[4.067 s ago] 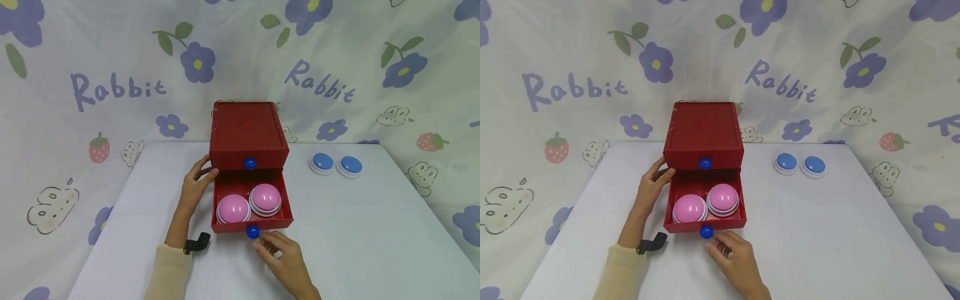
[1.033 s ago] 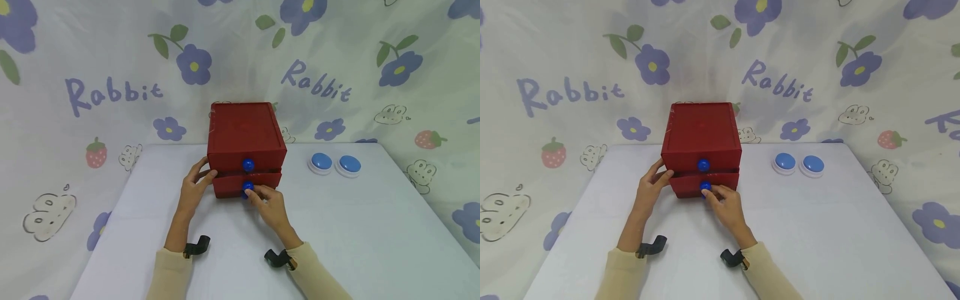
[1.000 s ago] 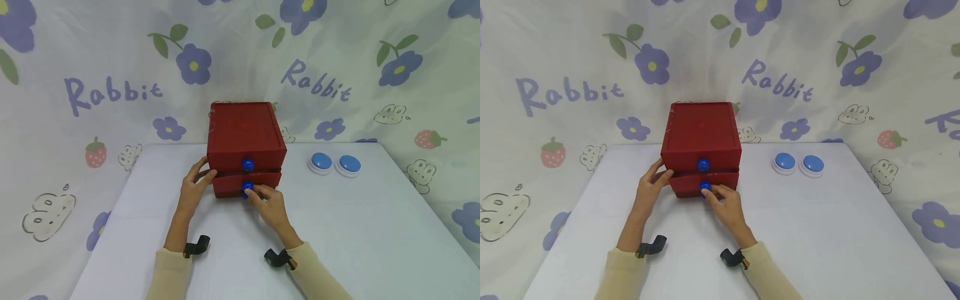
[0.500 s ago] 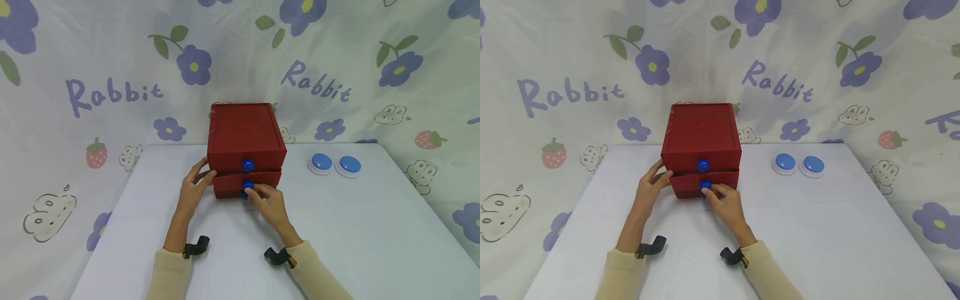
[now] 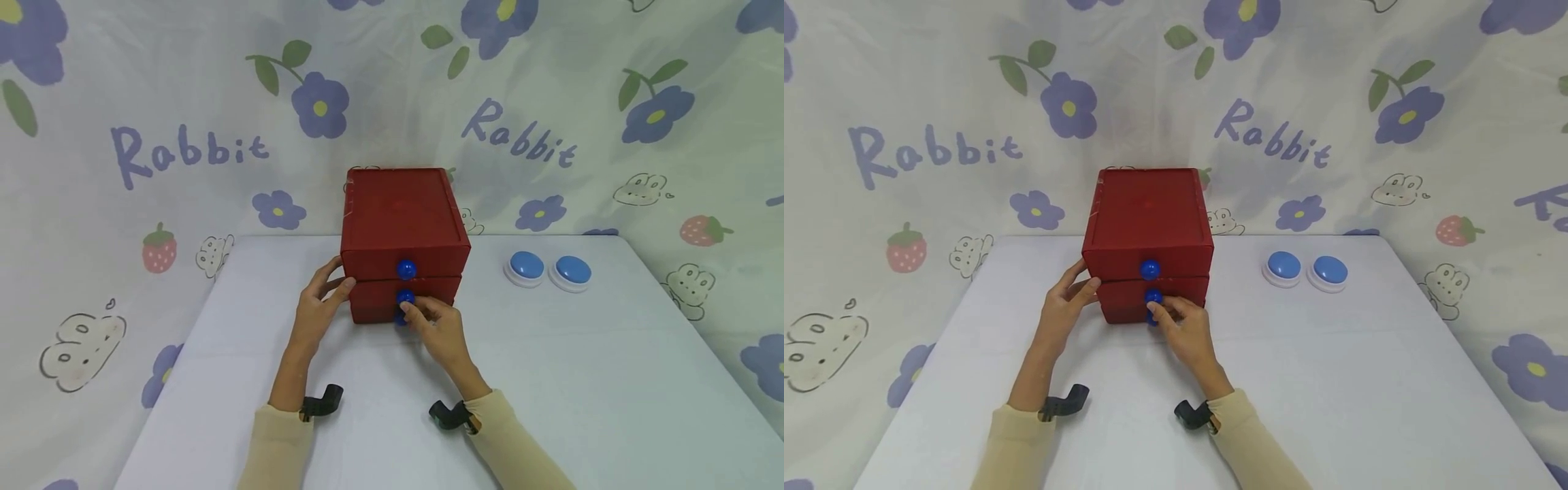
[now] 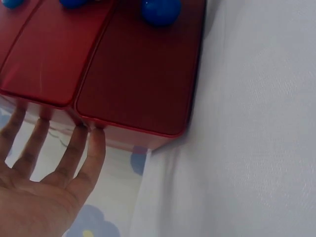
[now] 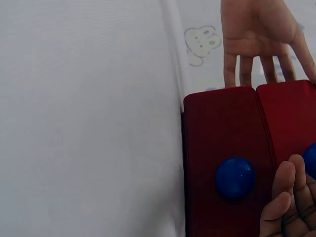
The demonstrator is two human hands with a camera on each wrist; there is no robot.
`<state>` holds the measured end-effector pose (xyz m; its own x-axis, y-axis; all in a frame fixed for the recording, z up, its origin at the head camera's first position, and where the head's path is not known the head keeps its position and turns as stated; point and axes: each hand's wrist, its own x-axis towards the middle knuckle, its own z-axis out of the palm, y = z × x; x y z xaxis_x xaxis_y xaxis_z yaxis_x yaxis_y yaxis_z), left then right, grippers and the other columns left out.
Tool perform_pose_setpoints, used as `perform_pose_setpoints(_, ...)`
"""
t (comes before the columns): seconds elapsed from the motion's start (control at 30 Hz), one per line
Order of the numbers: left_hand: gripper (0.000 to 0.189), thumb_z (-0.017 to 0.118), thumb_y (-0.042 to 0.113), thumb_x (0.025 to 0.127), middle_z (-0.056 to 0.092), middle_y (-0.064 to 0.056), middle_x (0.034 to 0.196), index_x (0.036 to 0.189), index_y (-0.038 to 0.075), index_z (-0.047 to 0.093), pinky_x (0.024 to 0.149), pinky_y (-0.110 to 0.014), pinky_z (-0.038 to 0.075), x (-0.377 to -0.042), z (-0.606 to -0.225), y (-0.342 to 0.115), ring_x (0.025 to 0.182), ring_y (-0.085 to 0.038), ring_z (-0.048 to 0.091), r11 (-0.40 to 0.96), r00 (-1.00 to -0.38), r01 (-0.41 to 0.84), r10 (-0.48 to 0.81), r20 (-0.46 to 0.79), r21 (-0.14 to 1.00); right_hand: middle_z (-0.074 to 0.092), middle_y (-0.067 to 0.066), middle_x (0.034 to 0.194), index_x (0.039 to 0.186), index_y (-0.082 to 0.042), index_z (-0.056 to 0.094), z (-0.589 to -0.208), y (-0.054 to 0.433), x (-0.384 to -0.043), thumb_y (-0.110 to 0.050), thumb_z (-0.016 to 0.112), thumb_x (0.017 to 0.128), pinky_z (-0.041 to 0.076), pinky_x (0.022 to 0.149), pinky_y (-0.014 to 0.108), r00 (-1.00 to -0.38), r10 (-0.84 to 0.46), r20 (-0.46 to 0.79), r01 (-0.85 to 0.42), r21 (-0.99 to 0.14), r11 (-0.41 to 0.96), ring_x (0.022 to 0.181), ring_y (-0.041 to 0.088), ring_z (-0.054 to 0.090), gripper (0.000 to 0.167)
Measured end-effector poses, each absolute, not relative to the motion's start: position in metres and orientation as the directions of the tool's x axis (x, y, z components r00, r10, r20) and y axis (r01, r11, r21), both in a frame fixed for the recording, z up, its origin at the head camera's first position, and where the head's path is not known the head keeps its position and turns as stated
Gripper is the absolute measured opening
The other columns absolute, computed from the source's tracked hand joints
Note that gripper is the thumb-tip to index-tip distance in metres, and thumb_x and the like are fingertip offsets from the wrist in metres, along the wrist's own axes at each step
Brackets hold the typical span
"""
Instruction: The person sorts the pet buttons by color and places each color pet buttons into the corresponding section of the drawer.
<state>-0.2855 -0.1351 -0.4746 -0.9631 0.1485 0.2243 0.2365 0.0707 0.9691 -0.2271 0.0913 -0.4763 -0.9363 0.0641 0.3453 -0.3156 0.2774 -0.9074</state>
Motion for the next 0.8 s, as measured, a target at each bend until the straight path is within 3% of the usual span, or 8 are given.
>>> perform_pose_setpoints(0.4,0.059,0.067,0.037,0.097,0.045,0.010,0.149,0.151,0.033,0.045,0.095,-0.036,0.051,-0.286,-0.476,-0.135,0.129,-0.024,0.049,0.125,-0.969,0.222,0.135,0.205,0.967,0.072,0.004,0.083,0.101,-0.009,0.077,-0.503,0.099,-0.243,-0.035,0.073,0.092,0.058,0.066,0.034,-0.946,0.045,0.322,-0.305,-0.927,0.219,0.074,0.024,0.070,0.028)
perform_pose_setpoints(0.63,0.058,0.068,0.037,0.096,0.045,0.012,0.148,0.150,0.034,0.046,0.095,-0.036,0.051,-0.286,-0.476,-0.134,0.127,-0.018,0.050,0.109,-0.970,0.214,0.142,0.198,0.971,0.070,-0.007,0.080,0.095,-0.015,0.078,-0.510,0.107,-0.240,-0.030,0.076,0.091,0.053,0.062,0.026,-0.962,0.011,0.273,-0.248,-0.887,0.389,0.071,0.011,0.064,0.016)
perform_pose_setpoints(0.8,0.057,0.068,0.035,0.097,0.045,0.011,0.148,0.150,0.033,0.046,0.096,-0.036,0.050,-0.287,-0.477,-0.136,0.127,-0.019,0.050,0.096,-0.970,0.215,0.140,0.201,0.972,0.068,-0.005,0.075,0.092,-0.014,0.078,-0.512,0.107,-0.240,-0.029,0.075,0.091,0.049,0.055,0.024,-0.980,0.036,0.194,-0.155,-0.870,0.468,0.065,0.010,0.061,0.015)
